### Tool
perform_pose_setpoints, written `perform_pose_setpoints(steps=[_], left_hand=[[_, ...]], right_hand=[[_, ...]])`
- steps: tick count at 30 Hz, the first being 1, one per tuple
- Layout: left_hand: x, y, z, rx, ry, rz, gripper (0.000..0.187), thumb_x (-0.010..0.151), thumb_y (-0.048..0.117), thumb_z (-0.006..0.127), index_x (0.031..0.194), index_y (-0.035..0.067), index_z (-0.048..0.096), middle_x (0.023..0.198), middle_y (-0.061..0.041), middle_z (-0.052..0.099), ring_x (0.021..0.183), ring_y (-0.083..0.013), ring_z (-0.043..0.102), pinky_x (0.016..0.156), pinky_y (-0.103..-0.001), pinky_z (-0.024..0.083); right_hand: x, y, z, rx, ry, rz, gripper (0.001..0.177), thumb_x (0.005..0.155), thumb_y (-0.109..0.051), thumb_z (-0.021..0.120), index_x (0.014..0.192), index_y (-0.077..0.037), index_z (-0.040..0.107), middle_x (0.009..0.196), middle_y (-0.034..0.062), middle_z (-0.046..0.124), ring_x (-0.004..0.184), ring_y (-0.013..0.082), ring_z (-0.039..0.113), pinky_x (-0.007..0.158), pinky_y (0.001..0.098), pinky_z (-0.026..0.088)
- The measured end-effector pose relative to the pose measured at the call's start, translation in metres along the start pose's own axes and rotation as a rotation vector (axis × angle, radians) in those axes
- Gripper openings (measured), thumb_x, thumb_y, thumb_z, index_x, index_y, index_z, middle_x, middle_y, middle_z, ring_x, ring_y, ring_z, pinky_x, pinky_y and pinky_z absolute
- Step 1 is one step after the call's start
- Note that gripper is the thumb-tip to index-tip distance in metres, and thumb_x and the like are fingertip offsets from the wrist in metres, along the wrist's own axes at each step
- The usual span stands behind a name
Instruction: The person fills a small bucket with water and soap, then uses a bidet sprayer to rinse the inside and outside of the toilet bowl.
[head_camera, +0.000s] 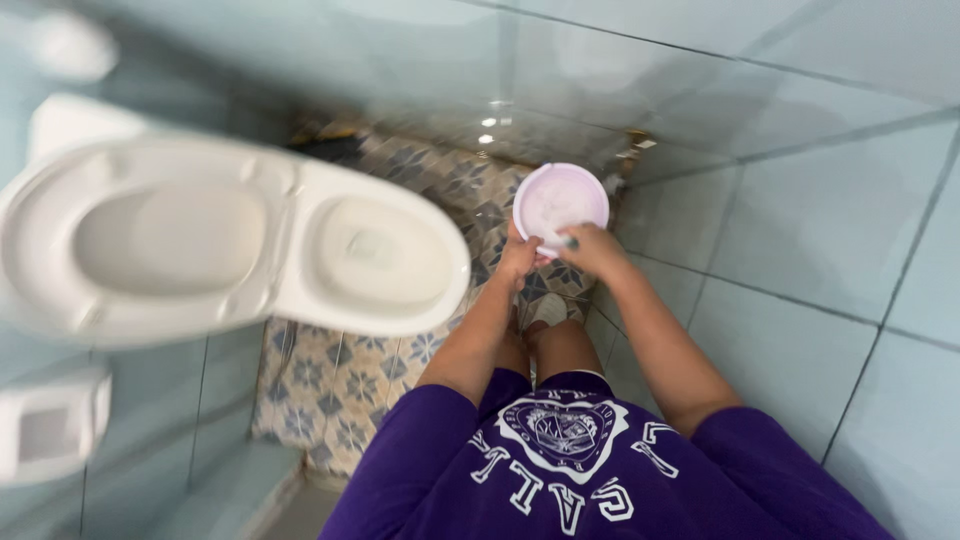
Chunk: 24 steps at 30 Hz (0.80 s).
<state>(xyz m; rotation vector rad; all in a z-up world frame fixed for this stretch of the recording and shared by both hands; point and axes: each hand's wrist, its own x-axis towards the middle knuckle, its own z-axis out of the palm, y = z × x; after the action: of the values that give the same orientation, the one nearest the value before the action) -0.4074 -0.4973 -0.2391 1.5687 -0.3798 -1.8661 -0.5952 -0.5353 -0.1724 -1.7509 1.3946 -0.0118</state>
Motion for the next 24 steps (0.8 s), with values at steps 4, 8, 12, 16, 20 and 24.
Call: perform_pose_setpoints(steps=[4,8,12,16,20,24], left_hand=[[-0.076,0.014,-0.053,-0.169,0.106,-0.001,0.078,0.093,0.003,0.052,0.157,0.028,0.013,0.118,-0.021,0.063,0.076,-0.0241,0.071,0.058,-0.032,0.062],[-0.152,0.025,-0.112,-0.544,0.290,-0.061,0.073,0.096,0.011,0.056,0.155,0.022,0.015,0.110,-0.024,0.066,0.074,-0.0257,0.070,0.060,-0.034,0.061],[-0.219,0.027,-0.165,-0.889,0.366,0.025,0.077,0.102,0.031,0.060,0.157,0.015,0.010,0.100,-0.024,0.069,0.078,-0.0255,0.073,0.068,-0.035,0.064],[-0.268,0.022,-0.201,-0.916,0.524,0.087,0.078,0.100,0.024,0.060,0.158,0.016,0.008,0.097,-0.022,0.069,0.079,-0.0261,0.071,0.072,-0.036,0.060],[-0.287,0.010,-0.224,-0.866,0.655,0.323,0.065,0.100,0.015,0.055,0.153,0.012,0.019,0.099,-0.021,0.067,0.082,-0.0250,0.071,0.074,-0.033,0.059],[-0.282,0.001,-0.235,-0.798,0.725,0.381,0.047,0.100,0.013,0.056,0.142,0.008,0.034,0.105,-0.017,0.065,0.088,-0.0228,0.070,0.077,-0.032,0.059]], right_hand=[[-0.054,-0.108,-0.005,-0.265,0.051,-0.163,0.034,0.083,-0.026,0.075,0.116,-0.026,0.070,0.129,0.0115,0.062,0.108,0.0349,0.066,0.086,0.0480,0.055],[-0.044,-0.176,0.016,-0.406,-0.067,-0.463,0.026,0.088,-0.033,0.073,0.110,-0.021,0.069,0.116,0.0118,0.066,0.104,0.0360,0.067,0.083,0.0494,0.055],[0.019,-0.212,0.081,-0.403,-0.340,-0.477,0.029,0.096,-0.039,0.069,0.118,-0.020,0.067,0.108,0.0167,0.067,0.091,0.0360,0.070,0.081,0.0483,0.055],[0.076,-0.253,0.142,-0.003,-0.626,-0.565,0.032,0.092,-0.041,0.073,0.107,-0.013,0.069,0.094,0.0110,0.070,0.084,0.0270,0.067,0.068,0.0411,0.054],[0.083,-0.302,0.164,0.164,-0.959,-0.025,0.032,0.092,-0.042,0.071,0.108,-0.013,0.069,0.073,0.0063,0.062,0.055,0.0178,0.055,0.043,0.0314,0.035],[0.073,-0.319,0.169,0.200,-0.957,0.039,0.029,0.091,-0.040,0.071,0.106,-0.015,0.068,0.069,0.0072,0.064,0.049,0.0154,0.055,0.038,0.0272,0.033]])
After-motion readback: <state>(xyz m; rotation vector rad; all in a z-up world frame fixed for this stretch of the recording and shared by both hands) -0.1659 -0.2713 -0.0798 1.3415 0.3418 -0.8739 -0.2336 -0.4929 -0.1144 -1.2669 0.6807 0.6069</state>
